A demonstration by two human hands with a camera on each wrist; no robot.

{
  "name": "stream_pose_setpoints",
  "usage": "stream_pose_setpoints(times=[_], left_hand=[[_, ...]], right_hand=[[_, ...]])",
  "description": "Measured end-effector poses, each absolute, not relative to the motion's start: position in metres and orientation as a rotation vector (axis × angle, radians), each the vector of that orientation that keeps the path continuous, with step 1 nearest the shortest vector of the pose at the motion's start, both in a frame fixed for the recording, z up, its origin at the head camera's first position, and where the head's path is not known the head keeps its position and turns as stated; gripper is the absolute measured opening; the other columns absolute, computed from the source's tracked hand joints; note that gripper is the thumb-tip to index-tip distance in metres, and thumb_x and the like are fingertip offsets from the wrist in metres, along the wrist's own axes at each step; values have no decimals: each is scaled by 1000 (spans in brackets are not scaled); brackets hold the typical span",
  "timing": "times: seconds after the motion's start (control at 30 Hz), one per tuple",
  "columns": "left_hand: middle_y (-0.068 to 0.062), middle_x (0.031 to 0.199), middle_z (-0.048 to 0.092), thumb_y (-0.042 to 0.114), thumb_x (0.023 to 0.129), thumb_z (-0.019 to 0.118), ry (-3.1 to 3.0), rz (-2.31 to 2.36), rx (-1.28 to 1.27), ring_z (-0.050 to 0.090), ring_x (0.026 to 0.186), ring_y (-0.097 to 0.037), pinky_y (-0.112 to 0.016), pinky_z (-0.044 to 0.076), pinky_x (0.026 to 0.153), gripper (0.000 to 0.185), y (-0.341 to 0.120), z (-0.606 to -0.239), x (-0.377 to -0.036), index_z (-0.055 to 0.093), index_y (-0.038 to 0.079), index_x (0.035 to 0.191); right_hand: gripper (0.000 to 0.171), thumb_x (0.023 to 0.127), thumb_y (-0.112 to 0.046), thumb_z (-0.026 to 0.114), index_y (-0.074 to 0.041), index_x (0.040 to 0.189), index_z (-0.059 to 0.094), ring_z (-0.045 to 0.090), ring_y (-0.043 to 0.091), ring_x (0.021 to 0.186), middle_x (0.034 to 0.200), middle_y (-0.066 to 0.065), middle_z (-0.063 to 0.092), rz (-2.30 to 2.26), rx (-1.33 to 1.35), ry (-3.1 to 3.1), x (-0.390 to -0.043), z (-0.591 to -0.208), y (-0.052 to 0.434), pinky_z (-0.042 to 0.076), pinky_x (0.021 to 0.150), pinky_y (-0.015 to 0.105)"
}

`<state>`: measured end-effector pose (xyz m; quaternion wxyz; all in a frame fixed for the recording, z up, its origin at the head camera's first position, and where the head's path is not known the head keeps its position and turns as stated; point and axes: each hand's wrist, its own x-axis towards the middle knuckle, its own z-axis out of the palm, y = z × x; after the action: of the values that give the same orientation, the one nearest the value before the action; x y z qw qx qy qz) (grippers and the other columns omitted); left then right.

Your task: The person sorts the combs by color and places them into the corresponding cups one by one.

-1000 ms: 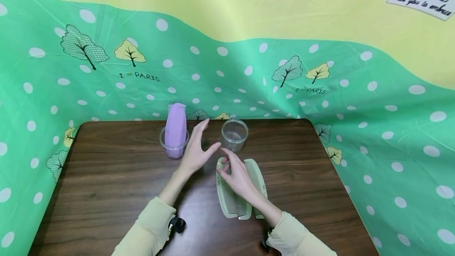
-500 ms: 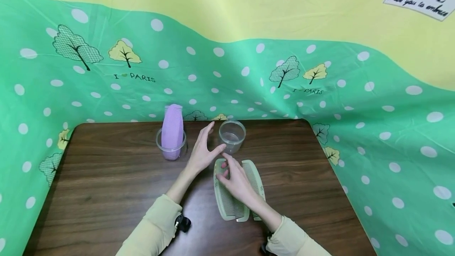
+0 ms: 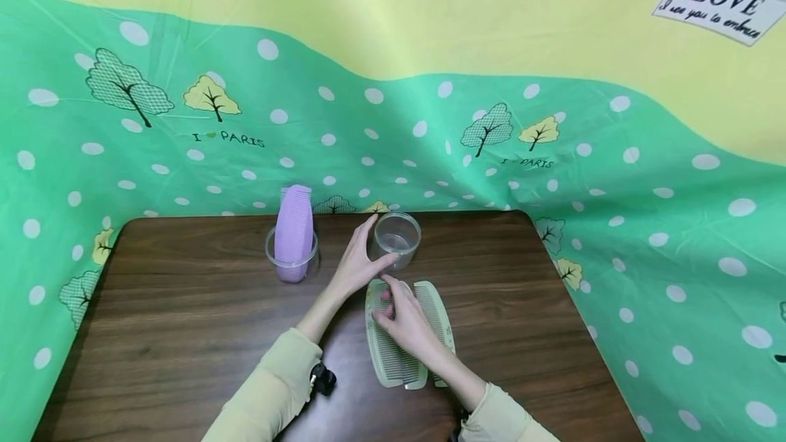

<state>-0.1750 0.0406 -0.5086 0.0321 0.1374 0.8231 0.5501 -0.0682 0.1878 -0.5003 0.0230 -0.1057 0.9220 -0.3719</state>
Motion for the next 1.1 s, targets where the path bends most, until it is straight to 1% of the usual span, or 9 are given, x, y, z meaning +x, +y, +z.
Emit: stream_pose_setpoints(times=[0.13,0.33,0.53,0.67,0.8,0.9,1.0,1.1], left_hand=[[-9,169,27,50,87,78,2521,1682,407,31,155,-37,-66,34,118,100,44,-512,-177,19,28,165],[-7,170,26,50,85,80,2499,1693,365,32,155,-36,-65,34,118,103,50,-516,-179,18,34,165],[-7,169,28,49,84,81,2488,1709,338,34,153,-37,-66,36,116,104,56,-515,-186,19,30,165],[-7,169,27,48,83,82,2476,1709,321,33,154,-37,-66,35,117,106,58,-516,-189,18,30,165],[-7,170,26,50,82,83,2468,1712,316,32,154,-36,-66,35,117,108,61,-517,-190,17,30,165],[-9,170,26,50,81,84,2468,1715,311,32,155,-37,-66,35,117,109,62,-517,-192,18,28,165],[-9,170,27,50,80,85,2472,1714,300,32,154,-38,-66,35,117,111,64,-517,-193,18,27,165],[-9,170,27,49,78,87,2475,1708,295,31,155,-38,-66,34,117,113,66,-517,-195,19,26,165]], right_hand=[[72,89,-11,78,-5,151,43,65,12,81,114,12,66,-1141,-315,2848,-66,-502,187,52,73,21],[71,88,-11,79,-5,150,44,63,7,79,112,11,66,-1101,-312,2856,-63,-504,187,52,72,21],[74,88,-13,79,-7,152,43,61,8,79,113,11,65,-1055,-315,2852,-62,-505,187,50,69,20],[75,88,-16,80,-8,153,42,61,8,78,113,9,65,-1019,-307,2853,-61,-507,186,49,69,19],[76,86,-16,82,-7,151,44,61,9,76,112,10,66,-998,-316,2886,-59,-508,186,48,67,18],[77,83,-18,84,-8,149,46,61,11,78,113,11,67,-944,-317,2929,-58,-508,185,49,67,22],[80,83,-26,86,-10,150,46,66,18,90,121,12,66,-848,-298,2972,-58,-509,185,54,73,33],[83,82,-32,87,-12,151,45,69,28,103,130,14,65,-781,-270,2992,-58,-510,184,57,79,45]])
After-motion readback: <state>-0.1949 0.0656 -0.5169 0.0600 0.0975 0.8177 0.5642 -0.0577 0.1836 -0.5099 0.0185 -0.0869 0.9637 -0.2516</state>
